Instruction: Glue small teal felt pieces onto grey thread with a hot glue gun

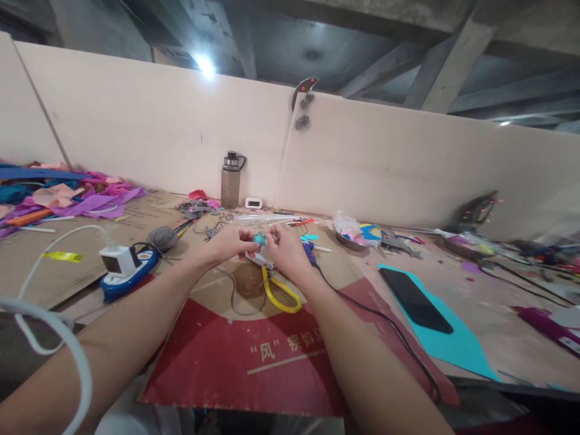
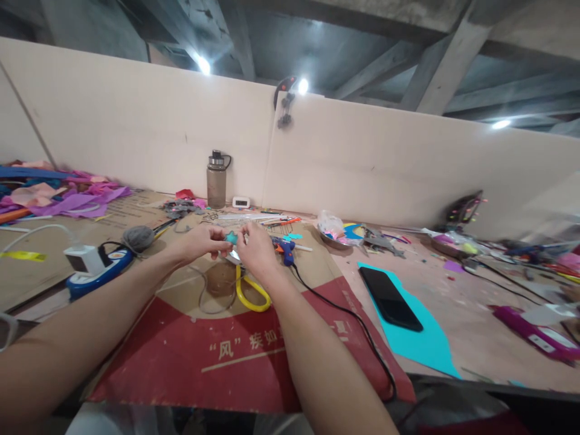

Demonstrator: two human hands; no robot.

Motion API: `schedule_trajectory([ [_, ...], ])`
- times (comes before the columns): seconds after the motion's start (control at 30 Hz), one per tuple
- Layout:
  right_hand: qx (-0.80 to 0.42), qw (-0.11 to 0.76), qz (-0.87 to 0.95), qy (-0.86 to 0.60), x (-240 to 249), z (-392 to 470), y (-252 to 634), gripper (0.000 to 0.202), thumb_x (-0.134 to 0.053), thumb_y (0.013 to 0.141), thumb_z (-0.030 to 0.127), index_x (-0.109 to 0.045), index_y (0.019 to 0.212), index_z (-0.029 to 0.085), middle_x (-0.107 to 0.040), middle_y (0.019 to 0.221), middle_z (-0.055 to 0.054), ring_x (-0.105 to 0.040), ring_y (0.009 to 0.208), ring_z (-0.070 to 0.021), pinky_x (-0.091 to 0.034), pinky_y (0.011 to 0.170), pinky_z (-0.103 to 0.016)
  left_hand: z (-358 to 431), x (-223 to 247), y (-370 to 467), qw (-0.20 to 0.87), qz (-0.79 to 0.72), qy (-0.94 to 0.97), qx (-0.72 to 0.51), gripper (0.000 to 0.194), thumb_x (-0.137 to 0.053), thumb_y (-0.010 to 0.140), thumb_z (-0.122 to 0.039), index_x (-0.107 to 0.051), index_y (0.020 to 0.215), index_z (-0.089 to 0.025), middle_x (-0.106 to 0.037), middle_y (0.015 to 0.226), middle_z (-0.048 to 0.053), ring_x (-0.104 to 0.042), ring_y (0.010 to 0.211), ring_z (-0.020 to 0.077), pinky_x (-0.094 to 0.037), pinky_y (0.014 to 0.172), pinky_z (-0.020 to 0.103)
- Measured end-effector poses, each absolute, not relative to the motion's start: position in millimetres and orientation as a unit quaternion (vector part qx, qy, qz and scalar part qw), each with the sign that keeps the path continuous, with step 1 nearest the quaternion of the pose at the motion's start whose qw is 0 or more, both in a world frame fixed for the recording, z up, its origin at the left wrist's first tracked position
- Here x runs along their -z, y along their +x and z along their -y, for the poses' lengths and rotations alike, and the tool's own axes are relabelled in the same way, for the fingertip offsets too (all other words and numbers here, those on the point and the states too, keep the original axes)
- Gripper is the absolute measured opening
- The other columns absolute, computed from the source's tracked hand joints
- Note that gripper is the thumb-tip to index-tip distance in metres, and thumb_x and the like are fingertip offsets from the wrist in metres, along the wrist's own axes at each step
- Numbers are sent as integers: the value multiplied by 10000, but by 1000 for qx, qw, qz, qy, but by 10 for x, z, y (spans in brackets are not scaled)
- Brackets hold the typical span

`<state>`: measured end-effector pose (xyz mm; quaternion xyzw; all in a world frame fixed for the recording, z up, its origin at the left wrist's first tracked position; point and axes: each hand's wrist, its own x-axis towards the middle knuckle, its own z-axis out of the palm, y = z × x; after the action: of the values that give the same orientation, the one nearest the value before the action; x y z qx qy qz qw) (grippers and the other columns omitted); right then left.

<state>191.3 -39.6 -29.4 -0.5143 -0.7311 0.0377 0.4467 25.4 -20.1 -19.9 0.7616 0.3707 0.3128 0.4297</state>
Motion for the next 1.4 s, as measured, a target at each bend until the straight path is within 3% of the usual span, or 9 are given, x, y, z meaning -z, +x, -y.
schedule_trajectory([
  [0.6, -49, 466, 714, -520, 313, 353, 1944, 87, -452, 790, 195, -518, 735, 181, -553, 743, -22, -468, 700, -144, -354, 669, -271, 191, 234, 246, 452, -373, 754, -295, 181, -651, 696, -325, -638, 710, -145, -618, 620, 11, -556, 572, 109, -426, 517, 210],
  [0.8, -39, 456, 719, -524, 288, 360, 1962, 109, -446, 799, 189, -498, 703, 187, -539, 715, -16, -460, 696, -146, -349, 667, -271, 140, 204, 221, 415, -355, 756, -359, 268, -695, 672, -400, -691, 794, -160, -664, 778, 18, -568, 713, 123, -432, 656, 230],
  [0.87, -30, 444, 728, -521, 288, 359, 1965, 116, -443, 806, 193, -497, 703, 187, -534, 717, -18, -462, 705, -150, -352, 678, -276, 122, 186, 196, 401, -363, 745, -390, 306, -668, 695, -440, -707, 833, -170, -670, 826, 32, -566, 741, 128, -421, 636, 221],
  [1.03, 14, 410, 764, -498, 313, 368, 1958, 109, -434, 830, 191, -525, 771, 178, -562, 790, -47, -491, 783, -170, -365, 721, -289, 125, 166, 179, 408, -379, 727, -402, 343, -649, 711, -434, -697, 892, -146, -554, 584, -10, -445, 510, 77, -320, 464, 190],
  [1.27, 84, 359, 791, -487, 347, 422, 1921, 123, -409, 860, 189, -528, 836, 176, -559, 903, -71, -504, 840, -184, -373, 721, -291, 185, 159, 250, 359, -374, 779, -353, 251, -639, 681, -323, -705, 839, -140, -632, 644, 0, -471, 488, 66, -359, 467, 182],
  [1.4, 108, 336, 795, -493, 345, 457, 1890, 165, -377, 892, 210, -536, 858, 176, -550, 926, -78, -506, 828, -184, -372, 703, -293, 207, 156, 263, 320, -399, 788, -344, 203, -599, 683, -291, -698, 778, -142, -601, 541, -22, -480, 433, 69, -360, 440, 177],
])
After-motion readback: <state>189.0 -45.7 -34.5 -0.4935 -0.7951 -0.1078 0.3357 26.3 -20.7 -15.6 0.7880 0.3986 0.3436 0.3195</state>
